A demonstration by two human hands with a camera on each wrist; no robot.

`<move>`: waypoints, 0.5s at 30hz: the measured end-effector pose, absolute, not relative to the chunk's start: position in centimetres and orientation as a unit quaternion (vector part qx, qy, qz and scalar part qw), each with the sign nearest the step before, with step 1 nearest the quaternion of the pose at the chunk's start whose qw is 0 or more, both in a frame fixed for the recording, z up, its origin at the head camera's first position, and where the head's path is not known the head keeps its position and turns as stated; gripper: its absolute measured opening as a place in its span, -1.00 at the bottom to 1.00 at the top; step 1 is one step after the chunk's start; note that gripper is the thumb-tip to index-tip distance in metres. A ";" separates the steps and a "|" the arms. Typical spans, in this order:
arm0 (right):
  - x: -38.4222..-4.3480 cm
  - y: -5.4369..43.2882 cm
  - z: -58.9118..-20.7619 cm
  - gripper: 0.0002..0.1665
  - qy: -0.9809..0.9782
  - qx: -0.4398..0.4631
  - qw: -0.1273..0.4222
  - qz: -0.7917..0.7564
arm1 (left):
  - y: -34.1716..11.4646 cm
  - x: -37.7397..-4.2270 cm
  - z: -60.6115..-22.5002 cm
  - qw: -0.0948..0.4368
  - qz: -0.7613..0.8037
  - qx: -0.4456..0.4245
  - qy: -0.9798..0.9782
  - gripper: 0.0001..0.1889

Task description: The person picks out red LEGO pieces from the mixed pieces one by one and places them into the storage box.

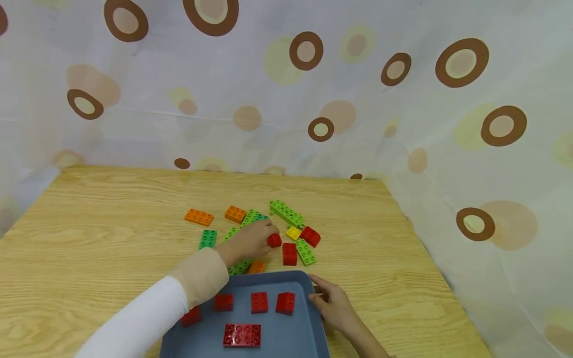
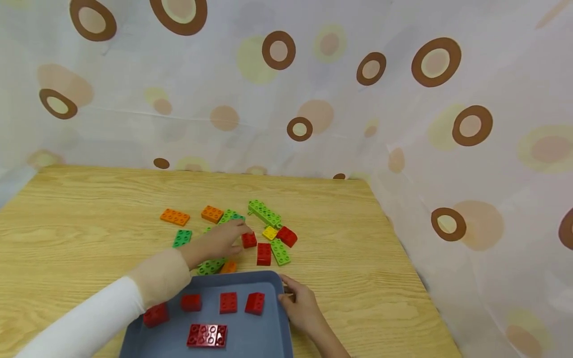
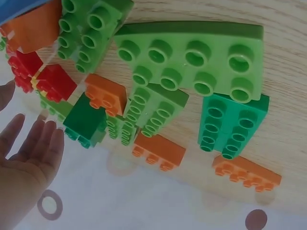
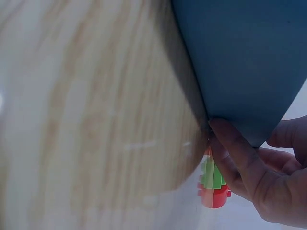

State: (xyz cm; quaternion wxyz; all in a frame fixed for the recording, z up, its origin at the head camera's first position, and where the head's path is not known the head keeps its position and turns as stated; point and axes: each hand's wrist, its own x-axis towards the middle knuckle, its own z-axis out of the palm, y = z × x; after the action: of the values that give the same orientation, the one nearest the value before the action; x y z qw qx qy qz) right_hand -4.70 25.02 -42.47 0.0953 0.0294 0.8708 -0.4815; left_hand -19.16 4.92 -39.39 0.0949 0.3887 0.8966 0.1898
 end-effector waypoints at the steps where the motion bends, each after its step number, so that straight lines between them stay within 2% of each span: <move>1: -4.7 25.1 -42.5 -0.46 0.871 0.029 0.095 -0.482 | 5.0 -19.2 -39.4 0.099 0.187 0.388 0.897 -0.60; 15: -4.8 25.1 -42.5 -0.47 0.872 0.025 0.103 -0.478 | 7.2 -20.4 -41.2 0.123 0.092 0.382 0.911 -0.61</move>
State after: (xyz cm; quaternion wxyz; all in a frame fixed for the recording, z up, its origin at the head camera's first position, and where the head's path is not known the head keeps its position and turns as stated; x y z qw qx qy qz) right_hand -4.76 25.11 -42.51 0.1031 0.0255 0.8721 -0.4776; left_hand -20.39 7.21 -41.16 0.1233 0.3817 0.9114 0.0919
